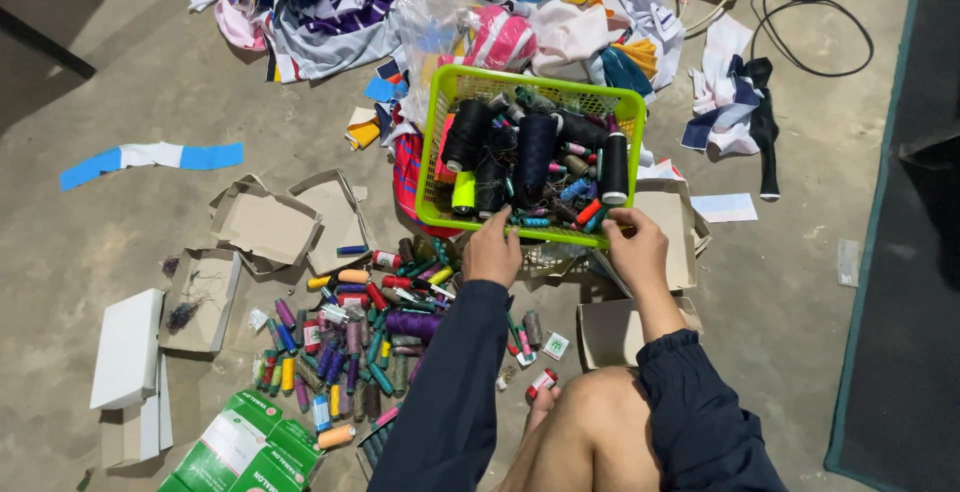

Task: The person sits on the floor and sorts a large pile of colorful thread spools. They pick up individual spools, rotate them in their hands, and place them into a cardboard box or a green plastic basket. The person also moves the basket and other items on the floor to organize the workspace.

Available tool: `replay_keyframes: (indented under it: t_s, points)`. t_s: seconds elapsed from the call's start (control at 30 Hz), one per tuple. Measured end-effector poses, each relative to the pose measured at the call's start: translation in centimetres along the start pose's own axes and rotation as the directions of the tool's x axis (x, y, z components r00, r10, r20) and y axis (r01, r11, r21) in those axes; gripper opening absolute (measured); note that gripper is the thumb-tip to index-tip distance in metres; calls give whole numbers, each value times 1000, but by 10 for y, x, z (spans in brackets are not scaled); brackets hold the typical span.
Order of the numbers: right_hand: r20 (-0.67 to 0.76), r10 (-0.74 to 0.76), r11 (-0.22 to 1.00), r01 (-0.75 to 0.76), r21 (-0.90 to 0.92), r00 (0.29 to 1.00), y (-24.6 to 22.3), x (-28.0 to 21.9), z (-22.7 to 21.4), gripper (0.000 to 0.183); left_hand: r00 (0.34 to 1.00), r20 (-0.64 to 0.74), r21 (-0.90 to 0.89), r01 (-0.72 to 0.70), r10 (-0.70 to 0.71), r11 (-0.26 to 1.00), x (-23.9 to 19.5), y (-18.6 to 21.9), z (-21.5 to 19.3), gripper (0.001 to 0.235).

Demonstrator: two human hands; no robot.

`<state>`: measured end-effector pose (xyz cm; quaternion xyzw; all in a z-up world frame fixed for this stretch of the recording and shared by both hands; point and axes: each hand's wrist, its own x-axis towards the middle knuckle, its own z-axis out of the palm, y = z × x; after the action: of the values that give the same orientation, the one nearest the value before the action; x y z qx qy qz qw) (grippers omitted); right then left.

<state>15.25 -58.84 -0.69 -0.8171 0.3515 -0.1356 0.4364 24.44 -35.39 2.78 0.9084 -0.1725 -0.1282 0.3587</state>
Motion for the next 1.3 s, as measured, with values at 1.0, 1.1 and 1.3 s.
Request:
replay_keyframes:
  t_s: [1.0, 1.1, 1.3]
  points:
    - [156, -349, 828, 382, -410, 924, -8, 5, 57, 22, 930, -292, 473, -62, 223, 879, 32, -19, -15, 66]
    - [128, -316, 870, 341, -356, 940, -4, 7, 46, 19, 920, -328, 481, -35, 216, 876, 38, -23, -8, 57]
    - [-99, -540, 830, 508, -231, 836, -5, 8, 33, 15, 873, -331, -286, 270, -359, 919, 15, -5, -28, 42]
